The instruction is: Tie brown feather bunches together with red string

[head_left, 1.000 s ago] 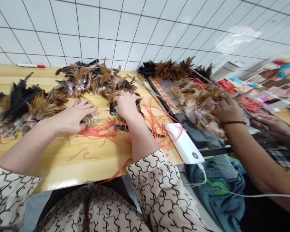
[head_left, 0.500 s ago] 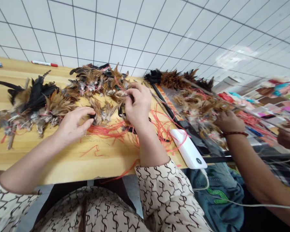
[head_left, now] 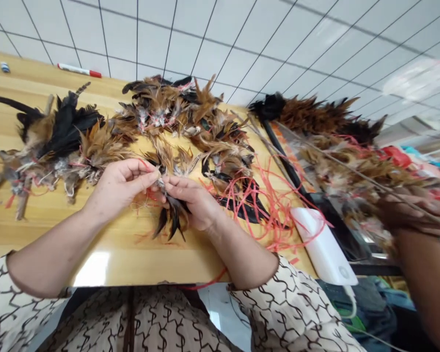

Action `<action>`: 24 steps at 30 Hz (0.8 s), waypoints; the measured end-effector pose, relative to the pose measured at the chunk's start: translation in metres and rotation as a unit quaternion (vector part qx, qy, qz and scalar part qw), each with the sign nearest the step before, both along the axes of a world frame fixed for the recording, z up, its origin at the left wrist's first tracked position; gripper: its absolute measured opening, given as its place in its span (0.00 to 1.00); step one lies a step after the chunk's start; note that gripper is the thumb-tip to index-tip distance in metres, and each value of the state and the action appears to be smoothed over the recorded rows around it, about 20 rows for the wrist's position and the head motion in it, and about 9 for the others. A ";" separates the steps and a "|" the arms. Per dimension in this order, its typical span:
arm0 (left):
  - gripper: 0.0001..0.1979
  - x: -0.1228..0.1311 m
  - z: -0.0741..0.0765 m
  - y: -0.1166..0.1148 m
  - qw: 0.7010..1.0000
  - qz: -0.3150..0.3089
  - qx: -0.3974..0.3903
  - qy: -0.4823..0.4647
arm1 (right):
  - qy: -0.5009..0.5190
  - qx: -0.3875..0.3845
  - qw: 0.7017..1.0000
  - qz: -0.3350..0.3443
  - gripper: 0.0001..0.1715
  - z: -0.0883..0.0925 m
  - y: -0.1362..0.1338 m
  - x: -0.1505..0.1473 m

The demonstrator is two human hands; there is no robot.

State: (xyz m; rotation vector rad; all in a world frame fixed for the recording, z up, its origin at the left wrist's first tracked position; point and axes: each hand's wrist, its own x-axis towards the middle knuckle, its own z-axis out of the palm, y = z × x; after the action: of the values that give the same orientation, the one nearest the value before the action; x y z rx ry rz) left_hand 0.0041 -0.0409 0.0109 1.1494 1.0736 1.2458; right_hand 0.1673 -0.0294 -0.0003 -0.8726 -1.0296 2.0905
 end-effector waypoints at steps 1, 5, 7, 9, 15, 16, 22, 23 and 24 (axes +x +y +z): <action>0.07 0.001 0.001 0.000 1.000 0.004 -0.004 0.009 | 0.005 -0.006 1.000 -0.001 0.09 -0.001 -0.001 0.000; 0.06 0.002 0.004 -0.001 0.998 0.010 -0.030 0.059 | -0.014 0.018 1.000 -0.008 0.06 -0.003 -0.005 0.002; 0.07 0.002 0.005 -0.002 0.997 0.005 -0.036 0.074 | -0.042 0.040 0.998 -0.002 0.05 -0.003 -0.006 0.003; 0.08 0.001 0.005 -0.003 0.996 0.006 -0.035 0.076 | -0.061 0.054 0.997 0.003 0.07 -0.003 -0.007 0.003; 0.08 -0.004 0.002 -0.003 0.998 0.021 -0.019 0.062 | -0.053 0.033 0.998 -0.010 0.12 0.003 -0.007 0.002; 0.08 -0.004 0.002 -0.002 0.998 0.025 -0.016 0.058 | -0.052 0.027 0.998 -0.009 0.12 0.003 -0.007 0.002; 0.07 -0.006 0.002 -0.005 0.998 0.014 0.006 0.065 | -0.048 0.000 0.998 -0.029 0.12 0.001 -0.006 0.001; 0.07 -0.006 0.003 -0.006 0.997 0.002 0.016 0.072 | -0.048 0.003 0.998 -0.038 0.12 0.001 -0.006 0.001; 0.07 -0.005 0.003 -0.007 0.996 -0.012 0.027 0.080 | -0.048 0.008 0.998 -0.045 0.12 0.001 -0.006 0.001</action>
State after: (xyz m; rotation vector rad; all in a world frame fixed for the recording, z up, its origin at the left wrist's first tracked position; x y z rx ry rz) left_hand -0.0012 -0.0480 0.0142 1.3181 1.1463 1.1865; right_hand 0.1680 -0.0353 0.0008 -1.0023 -1.0354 1.9793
